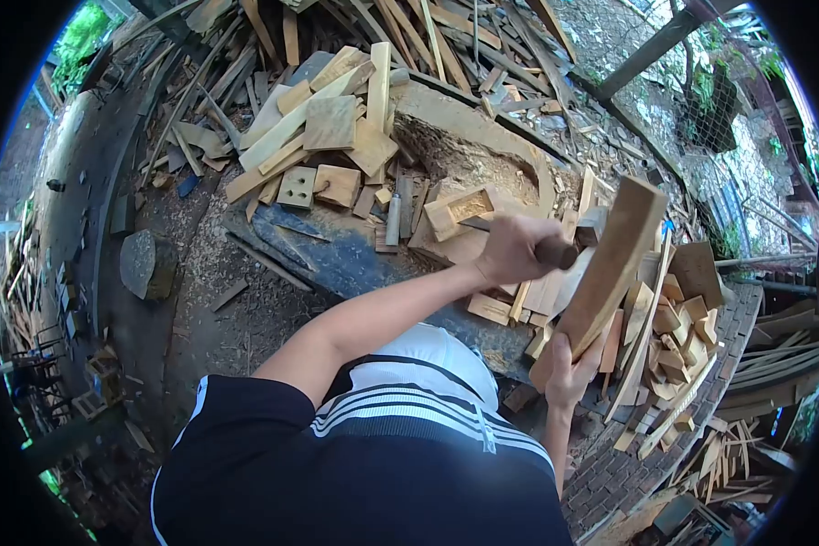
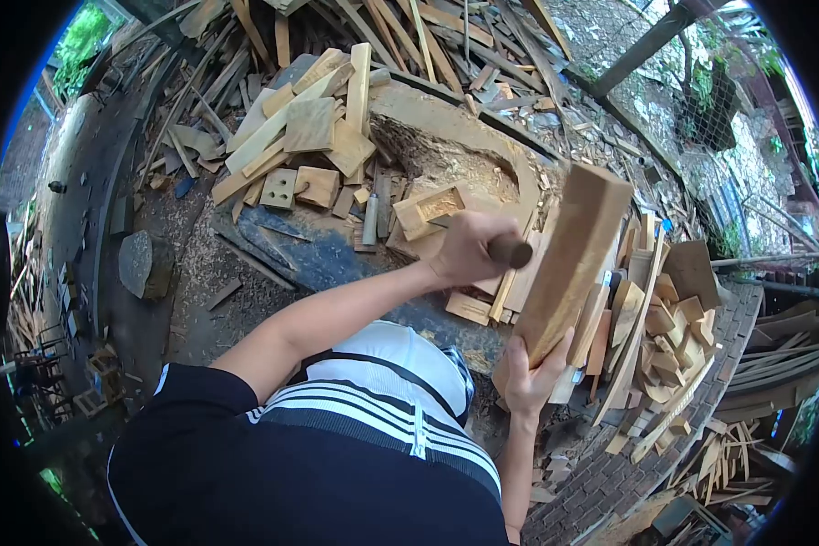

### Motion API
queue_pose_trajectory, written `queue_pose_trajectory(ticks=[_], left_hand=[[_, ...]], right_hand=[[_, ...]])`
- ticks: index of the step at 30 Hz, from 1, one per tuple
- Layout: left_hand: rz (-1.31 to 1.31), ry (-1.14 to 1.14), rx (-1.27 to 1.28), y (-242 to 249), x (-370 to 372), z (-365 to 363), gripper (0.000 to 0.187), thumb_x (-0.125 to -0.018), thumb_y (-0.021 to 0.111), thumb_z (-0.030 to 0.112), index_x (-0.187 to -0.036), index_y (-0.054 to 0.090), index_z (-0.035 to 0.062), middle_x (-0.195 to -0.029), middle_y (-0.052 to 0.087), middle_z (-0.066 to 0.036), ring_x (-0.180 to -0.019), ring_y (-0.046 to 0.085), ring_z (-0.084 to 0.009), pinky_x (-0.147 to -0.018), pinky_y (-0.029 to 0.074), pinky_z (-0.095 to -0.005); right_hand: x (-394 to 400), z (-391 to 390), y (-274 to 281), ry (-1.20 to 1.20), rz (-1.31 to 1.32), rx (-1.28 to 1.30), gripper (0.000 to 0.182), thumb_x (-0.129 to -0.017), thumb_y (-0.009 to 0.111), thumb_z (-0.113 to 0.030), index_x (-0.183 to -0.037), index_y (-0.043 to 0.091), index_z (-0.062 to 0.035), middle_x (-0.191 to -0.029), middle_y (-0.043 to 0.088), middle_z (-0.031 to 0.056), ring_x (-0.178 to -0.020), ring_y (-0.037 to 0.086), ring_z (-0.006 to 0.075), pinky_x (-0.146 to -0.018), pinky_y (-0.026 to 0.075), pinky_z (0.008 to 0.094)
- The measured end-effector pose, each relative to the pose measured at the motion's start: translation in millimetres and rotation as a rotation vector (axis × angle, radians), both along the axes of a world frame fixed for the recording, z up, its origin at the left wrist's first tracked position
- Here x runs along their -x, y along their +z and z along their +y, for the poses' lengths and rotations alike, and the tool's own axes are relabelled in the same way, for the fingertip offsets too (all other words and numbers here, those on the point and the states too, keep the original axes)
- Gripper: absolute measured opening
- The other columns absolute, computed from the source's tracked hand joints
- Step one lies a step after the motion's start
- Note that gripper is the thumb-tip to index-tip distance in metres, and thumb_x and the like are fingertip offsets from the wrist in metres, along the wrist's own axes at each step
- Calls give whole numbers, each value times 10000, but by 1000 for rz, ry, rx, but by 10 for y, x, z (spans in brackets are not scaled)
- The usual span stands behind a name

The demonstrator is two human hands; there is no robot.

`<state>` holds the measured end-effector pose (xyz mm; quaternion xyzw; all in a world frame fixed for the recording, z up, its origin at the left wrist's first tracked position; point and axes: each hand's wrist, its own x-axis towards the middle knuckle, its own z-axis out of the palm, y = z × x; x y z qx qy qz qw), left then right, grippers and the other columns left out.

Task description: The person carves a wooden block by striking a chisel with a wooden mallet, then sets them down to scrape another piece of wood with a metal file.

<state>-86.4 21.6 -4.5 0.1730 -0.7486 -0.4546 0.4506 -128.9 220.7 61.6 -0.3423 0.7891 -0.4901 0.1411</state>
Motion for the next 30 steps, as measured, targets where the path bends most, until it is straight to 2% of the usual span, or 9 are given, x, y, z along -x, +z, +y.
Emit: queue_pose_trajectory(ticks=[1,2,4,6,11,15,18,23,30], left_hand=[[30,-4,-58,87,-33,-86,261,-770,760,297,-704,605,98,-582,583,-99,-521,609,-270,-495,453,-358],[19,-40,-147,71,-44,-184,258,-798,761,277,-717,609,86,-566,560,-93,-482,565,-211,-491,444,-325],[174,30,-215,96,-85,-413,215,-802,774,201,-740,627,56,-604,606,-41,-542,527,-77,-512,445,-273],[223,113,-275,132,-145,-663,230,-817,763,208,-713,634,49,-601,598,6,-544,538,-62,-505,430,-257],[255,182,-584,15,-273,-1067,244,-860,731,192,-681,621,67,-600,607,25,-537,532,-50,-500,416,-238],[266,253,-246,294,-219,-929,253,-866,729,156,-674,582,79,-575,559,50,-500,495,-33,-473,397,-224],[242,183,-272,265,-86,-802,181,-837,750,180,-765,669,35,-644,651,-6,-594,601,-64,-553,479,-245],[92,93,-244,265,28,-673,216,-833,753,177,-732,640,22,-638,647,-32,-573,574,-67,-530,462,-266],[166,107,-307,192,103,-673,228,-836,755,195,-752,643,15,-640,646,-37,-578,579,-73,-535,465,-272]], right_hand=[[2,21,-34,-48,9,63,655,-867,679,-181,-1358,354,106,-1114,594,174,-957,591,212,-857,483,327],[1,18,-27,-58,7,62,655,-867,679,-181,-1358,354,106,-1114,594,174,-957,591,212,-857,483,327],[-8,-7,-6,-119,-145,36,703,-890,671,-206,-1404,311,109,-1240,522,172,-1082,524,224,-940,434,333],[4,3,-42,-111,-108,70,706,-895,674,-213,-1404,311,115,-1203,541,165,-1062,535,222,-931,440,333],[30,81,-129,-95,-170,39,699,-899,672,-205,-1406,317,121,-1182,545,162,-1033,533,215,-931,437,337],[11,92,-173,-148,-123,38,626,-899,668,-204,-1362,370,94,-1156,549,152,-1016,533,214,-921,438,339],[-7,33,-66,-153,-296,33,597,-898,669,-223,-1336,392,74,-1170,542,153,-1032,529,223,-931,431,346],[33,43,-101,-93,-163,32,628,-885,677,-237,-1347,390,78,-1192,536,171,-1060,521,242,-952,417,357],[31,72,-136,-112,-183,-23,625,-889,669,-229,-1351,383,81,-1200,538,178,-1076,526,262,-958,416,361]])
